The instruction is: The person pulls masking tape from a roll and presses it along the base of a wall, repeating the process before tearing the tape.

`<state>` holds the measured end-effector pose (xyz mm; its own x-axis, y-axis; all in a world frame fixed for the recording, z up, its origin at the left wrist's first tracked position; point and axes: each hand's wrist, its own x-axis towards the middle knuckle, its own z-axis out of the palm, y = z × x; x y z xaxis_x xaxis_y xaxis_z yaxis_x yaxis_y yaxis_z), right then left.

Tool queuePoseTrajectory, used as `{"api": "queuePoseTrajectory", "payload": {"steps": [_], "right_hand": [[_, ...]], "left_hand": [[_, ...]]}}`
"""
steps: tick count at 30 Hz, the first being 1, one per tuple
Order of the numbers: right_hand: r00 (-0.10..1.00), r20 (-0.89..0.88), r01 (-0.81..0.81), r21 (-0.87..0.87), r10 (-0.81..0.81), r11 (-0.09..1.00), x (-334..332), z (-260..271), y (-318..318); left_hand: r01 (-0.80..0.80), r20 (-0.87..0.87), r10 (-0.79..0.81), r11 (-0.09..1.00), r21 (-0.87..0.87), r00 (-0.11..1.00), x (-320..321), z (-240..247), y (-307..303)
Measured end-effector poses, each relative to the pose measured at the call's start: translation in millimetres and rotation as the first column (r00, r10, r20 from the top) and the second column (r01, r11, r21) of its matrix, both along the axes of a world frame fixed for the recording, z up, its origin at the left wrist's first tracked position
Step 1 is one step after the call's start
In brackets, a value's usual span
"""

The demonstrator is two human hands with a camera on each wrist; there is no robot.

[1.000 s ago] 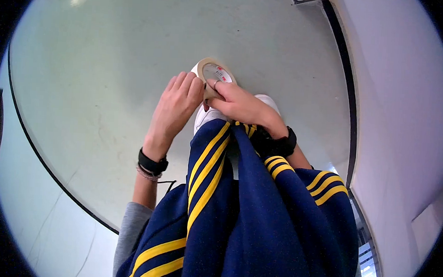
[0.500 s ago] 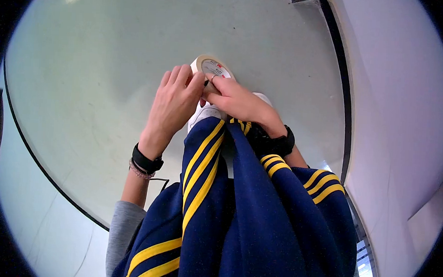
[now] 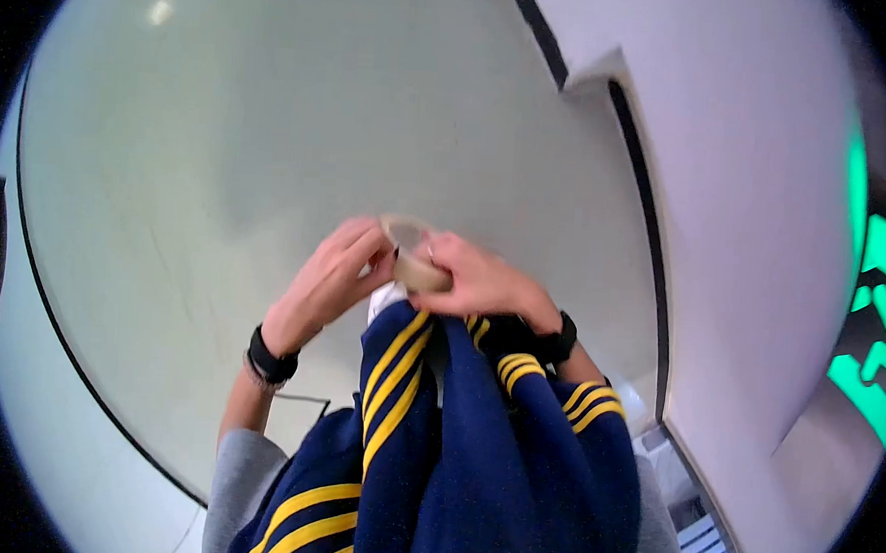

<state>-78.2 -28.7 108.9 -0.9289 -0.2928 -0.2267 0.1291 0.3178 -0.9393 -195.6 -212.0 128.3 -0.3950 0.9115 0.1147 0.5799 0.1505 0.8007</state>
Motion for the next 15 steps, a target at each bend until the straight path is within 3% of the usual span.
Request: {"api": "queuePoseTrajectory", "payload": {"steps": [2, 4, 6, 7, 9, 12, 15], "right_hand": [[0.992, 0.126, 0.021, -0.177, 0.002, 0.984, 6.3, 9.3, 8.6], [0.993, 0.110, 0.084, -0.365, -0.047, 0.927, 10.2, 20.5, 14.5], [0.996, -0.045, 0.062, -0.278, -0.078, 0.959, 6.0, 28.8, 10.3], [0.998, 0.049, 0.045, -0.234, -0.034, 0.971, -2.0, 46.9, 9.8], [1.000, 0.027, 0.001, -0.138, 0.003, 0.990, -6.1, 42.5, 16.0], [0.997, -0.018, -0.075, -0.048, 0.074, 0.996, -20.3, 53.3, 6.7], [0.981, 0.175, -0.076, -0.022, 0.079, 0.997, -32.3, 85.8, 3.2]], "left_hand": [[-0.138, 0.385, 0.181, 0.981, -0.137, 0.905, -5.1, 24.5, -16.5], [-0.198, 0.476, 0.230, 0.973, -0.118, 0.849, -9.1, 33.6, -29.1], [-0.232, 0.585, 0.215, 0.972, -0.046, 0.782, -10.7, 35.5, -36.3], [-0.259, 0.720, 0.190, 0.966, -0.015, 0.667, -10.3, 30.0, -40.6], [-0.344, 0.804, 0.172, 0.938, 0.043, 0.570, -0.4, 19.4, -27.5], [-0.330, 0.768, 0.158, 0.941, 0.073, 0.620, -7.5, 21.8, -38.9], [-0.375, 0.788, 0.165, 0.923, 0.089, 0.593, -6.9, 38.9, -52.2]]}}
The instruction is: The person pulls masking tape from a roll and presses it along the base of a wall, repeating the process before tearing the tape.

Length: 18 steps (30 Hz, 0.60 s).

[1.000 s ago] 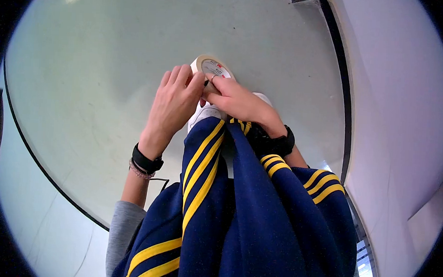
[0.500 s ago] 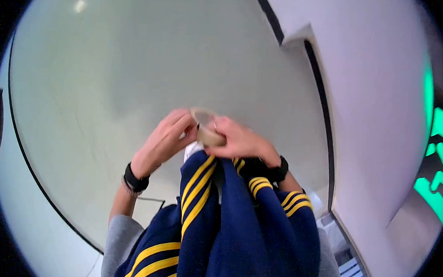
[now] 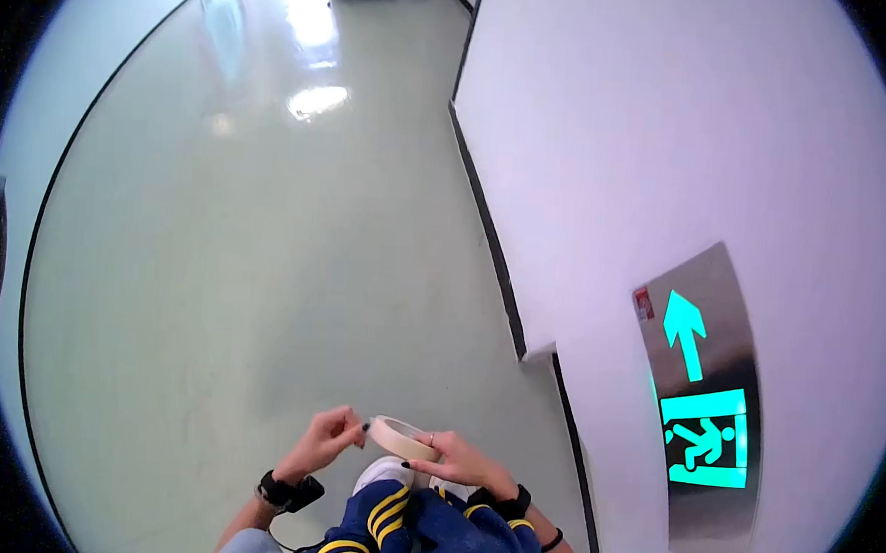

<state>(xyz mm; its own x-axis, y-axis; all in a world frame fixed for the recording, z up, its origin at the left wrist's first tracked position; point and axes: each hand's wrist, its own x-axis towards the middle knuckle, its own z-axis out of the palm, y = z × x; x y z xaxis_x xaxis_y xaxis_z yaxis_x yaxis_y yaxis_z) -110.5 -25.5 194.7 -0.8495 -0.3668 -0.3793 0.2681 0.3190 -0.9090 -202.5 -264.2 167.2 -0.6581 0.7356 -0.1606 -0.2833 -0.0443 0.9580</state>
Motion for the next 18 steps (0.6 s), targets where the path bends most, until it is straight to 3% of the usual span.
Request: {"api": "queuePoseTrajectory", "payload": {"steps": [1, 3, 5, 9, 11, 14, 16, 18], "right_hand": [[1.000, -0.023, -0.010, 0.009, 0.010, 1.000, -2.8, -2.0, 1.2], [0.963, -0.267, -0.016, 0.081, 0.037, 0.997, -0.3, -10.7, 0.5], [0.956, -0.288, -0.033, 0.082, 0.056, 0.996, -2.5, -1.2, -0.5], [0.942, -0.315, -0.057, 0.177, 0.112, 0.983, -2.7, -4.5, -4.6], [0.946, -0.305, -0.046, 0.199, 0.107, 0.979, 1.4, -10.5, -4.5], [0.938, -0.338, -0.023, 0.145, 0.072, 0.989, 6.3, -13.6, -6.0], [0.964, -0.255, -0.020, 0.206, 0.074, 0.978, 10.6, -12.6, -8.2], [0.981, -0.188, 0.001, 0.222, 0.042, 0.975, 14.5, -11.9, -10.8]], "left_hand": [[-0.010, -0.023, 0.010, 1.000, 0.009, 1.000, -1.3, 8.2, -1.6], [-0.078, -0.356, -0.019, 0.963, -0.259, 0.934, 0.5, 26.4, -1.9], [-0.131, -0.328, 0.041, 0.957, -0.258, 0.944, 1.4, 23.5, -2.4], [-0.051, -0.367, -0.079, 0.942, -0.330, 0.927, 0.8, -2.4, 3.2], [-0.034, -0.489, -0.065, 0.981, -0.191, 0.870, 3.5, -6.9, 6.0], [-0.002, -0.460, -0.079, 0.985, -0.174, 0.884, 2.0, -8.7, 5.8], [0.036, -0.444, -0.108, 0.985, -0.168, 0.890, -1.0, -17.9, 5.9], [0.050, -0.239, -0.087, 0.986, -0.157, 0.967, -1.3, -26.9, 5.9]]}}
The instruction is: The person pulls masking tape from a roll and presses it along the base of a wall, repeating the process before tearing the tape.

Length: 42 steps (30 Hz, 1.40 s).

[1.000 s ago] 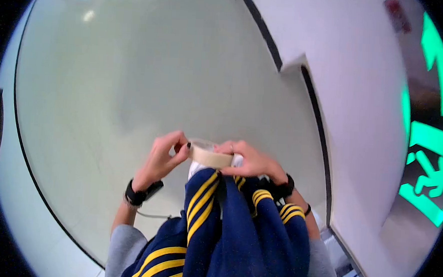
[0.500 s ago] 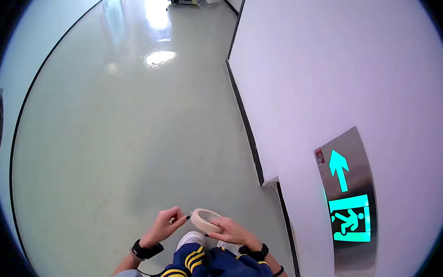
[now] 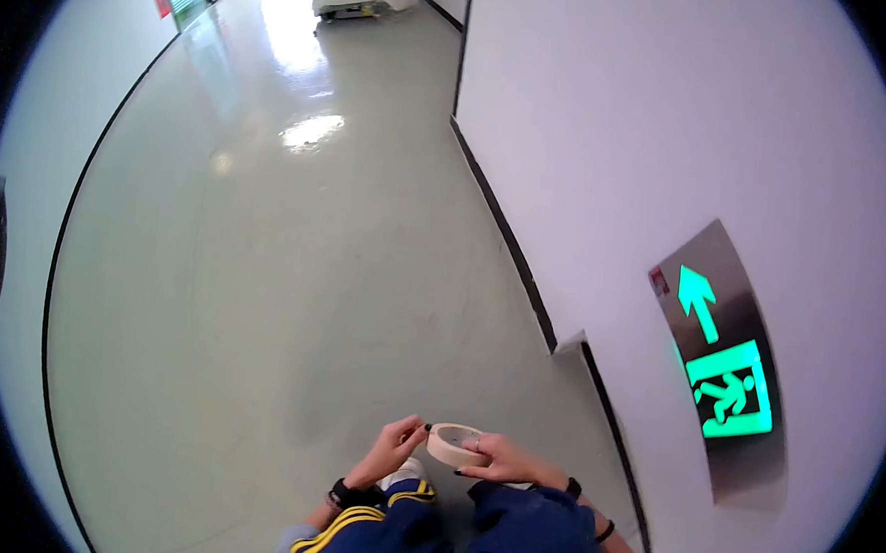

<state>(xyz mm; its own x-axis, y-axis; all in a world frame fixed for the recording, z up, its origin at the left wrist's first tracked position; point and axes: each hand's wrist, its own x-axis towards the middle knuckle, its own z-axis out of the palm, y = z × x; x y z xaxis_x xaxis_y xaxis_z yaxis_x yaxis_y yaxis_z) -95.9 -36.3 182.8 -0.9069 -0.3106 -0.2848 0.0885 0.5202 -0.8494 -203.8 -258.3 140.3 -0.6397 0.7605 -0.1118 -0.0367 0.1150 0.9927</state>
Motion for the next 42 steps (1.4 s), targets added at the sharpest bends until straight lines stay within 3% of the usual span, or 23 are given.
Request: {"api": "queuePoseTrajectory", "payload": {"steps": [1, 5, 7, 9, 11, 13, 15, 17, 21, 24, 26, 29, 30, 35, 37, 42], "right_hand": [[0.997, 0.070, 0.014, 0.025, -0.016, 1.000, 2.8, 0.0, -2.4], [0.991, 0.073, 0.112, 0.013, -0.113, 0.994, 6.1, 2.5, -9.2], [0.984, 0.070, 0.167, -0.056, -0.163, 0.984, 5.6, -6.3, -12.6], [0.992, 0.095, 0.074, 0.057, -0.080, 0.996, -0.5, -4.8, -14.6], [0.990, 0.109, 0.079, 0.064, -0.085, 0.995, -3.3, -7.5, -19.9], [0.994, 0.066, 0.096, -0.117, -0.088, 0.988, -10.8, -4.1, -29.0], [0.994, 0.027, 0.114, -0.190, -0.110, 0.975, -19.5, 4.8, -38.3], [0.999, 0.027, -0.030, 0.000, 0.030, 1.000, -30.0, 16.0, -39.0], [0.992, 0.096, -0.084, 0.006, 0.083, 0.996, -45.8, 33.6, -47.1], [0.998, 0.054, -0.025, -0.125, 0.032, 0.992, -55.9, 42.1, -53.5], [0.997, 0.082, 0.022, -0.202, -0.005, 0.979, -63.4, 53.6, -57.9], [0.993, 0.120, 0.001, -0.178, 0.020, 0.984, -88.1, 51.9, -52.9], [0.997, 0.052, -0.053, -0.107, 0.059, 0.993, -97.6, 50.1, -54.9], [0.993, -0.024, -0.111, 0.044, 0.112, 0.993, -124.0, 29.0, -75.1], [0.994, 0.009, -0.110, -0.023, 0.110, 0.994, -130.2, 29.7, -75.2], [0.945, 0.204, -0.253, -0.046, 0.257, 0.966, -149.0, 37.8, -89.2]], "left_hand": [[0.029, 0.004, -0.029, 0.999, -0.016, 1.000, 0.5, -3.1, 0.5], [0.035, -0.003, -0.035, 0.999, 0.030, 0.999, -1.1, -3.6, 3.4], [-0.037, 0.206, 0.016, 0.995, 0.095, 0.978, 0.1, -12.4, 4.0], [0.014, 0.308, -0.046, 0.994, 0.105, 0.950, -0.2, -22.5, -2.2], [-0.031, 0.264, -0.008, 0.989, 0.144, 0.965, -0.1, -23.7, -8.6], [-0.050, 0.253, 0.017, 0.991, 0.126, 0.967, 1.1, -19.8, -15.0], [-0.128, 0.099, 0.116, 0.985, 0.115, 0.988, 0.0, -11.1, -23.6], [-0.142, 0.070, 0.135, 0.983, 0.117, 0.988, -1.0, -12.0, -31.6], [-0.263, 0.003, 0.265, 0.956, 0.130, 0.964, -6.0, -11.1, -39.3], [-0.277, -0.041, 0.282, 0.956, 0.095, 0.959, -16.2, 15.4, -47.8], [-0.333, -0.273, 0.372, 0.926, 0.180, 0.887, -17.3, 29.8, -54.2], [-0.268, -0.368, 0.323, 0.944, 0.192, 0.872, -10.5, 66.5, -67.2], [-0.226, -0.419, 0.294, 0.952, 0.205, 0.859, -10.4, 75.0, -67.5], [-0.249, -0.418, 0.295, 0.955, 0.162, 0.859, -34.5, 78.6, -77.2], [-0.322, -0.535, 0.318, 0.943, 0.090, 0.783, -53.4, 76.5, -89.4], [-0.331, -0.406, 0.336, 0.940, 0.084, 0.850, -59.3, 73.0, -111.2]]}}
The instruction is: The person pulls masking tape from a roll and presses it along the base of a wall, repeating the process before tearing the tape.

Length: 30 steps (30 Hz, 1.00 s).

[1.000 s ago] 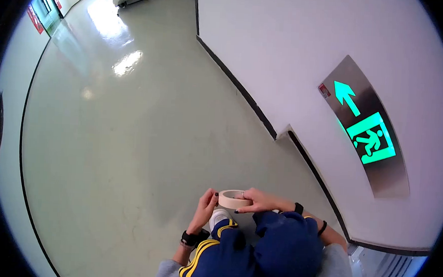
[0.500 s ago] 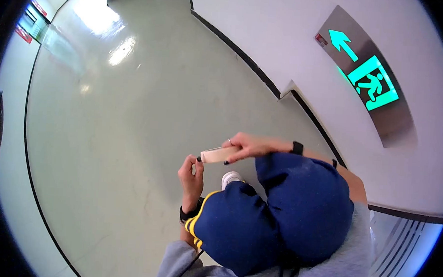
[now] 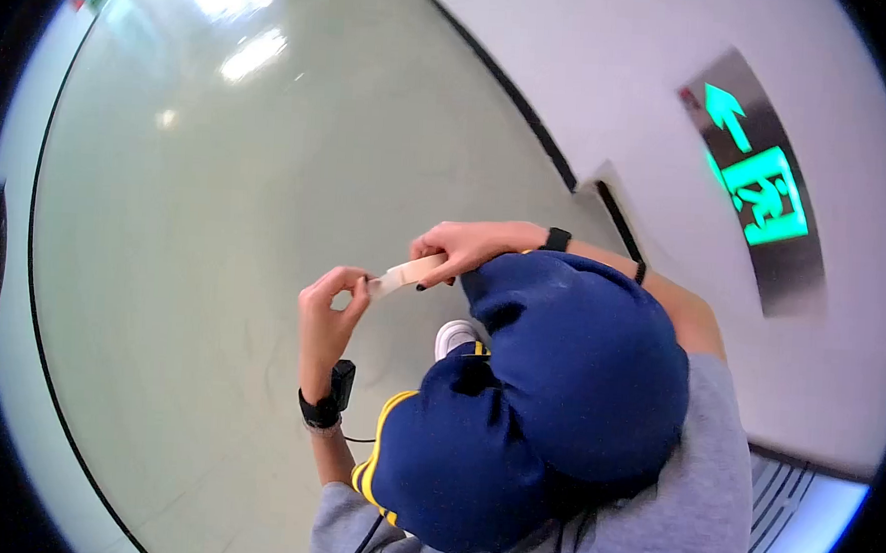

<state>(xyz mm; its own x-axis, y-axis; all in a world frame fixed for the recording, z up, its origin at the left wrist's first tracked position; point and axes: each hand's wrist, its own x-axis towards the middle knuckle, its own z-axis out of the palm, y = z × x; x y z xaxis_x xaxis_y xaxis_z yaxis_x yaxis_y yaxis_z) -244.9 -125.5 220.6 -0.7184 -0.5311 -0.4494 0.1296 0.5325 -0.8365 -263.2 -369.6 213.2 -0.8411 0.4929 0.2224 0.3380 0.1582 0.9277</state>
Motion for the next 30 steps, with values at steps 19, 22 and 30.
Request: {"api": "queuePoseTrajectory", "payload": {"steps": [19, 22, 30], "right_hand": [[0.953, 0.078, -0.255, -0.315, 0.292, 0.914, -71.7, -63.6, -39.8], [0.925, 0.091, -0.308, -0.395, 0.370, 0.866, -82.8, -81.2, -37.4], [0.879, 0.196, -0.238, -0.609, 0.435, 0.756, -101.6, -66.3, -40.3]], "left_hand": [[-0.412, 0.456, 0.429, 0.900, -0.143, 0.780, -1.0, -43.5, -58.4], [-0.458, 0.484, 0.499, 0.864, -0.210, 0.719, 6.5, -47.3, -59.6], [-0.763, 0.320, 0.760, 0.630, -0.148, 0.566, 21.8, 0.6, -31.2]]}}
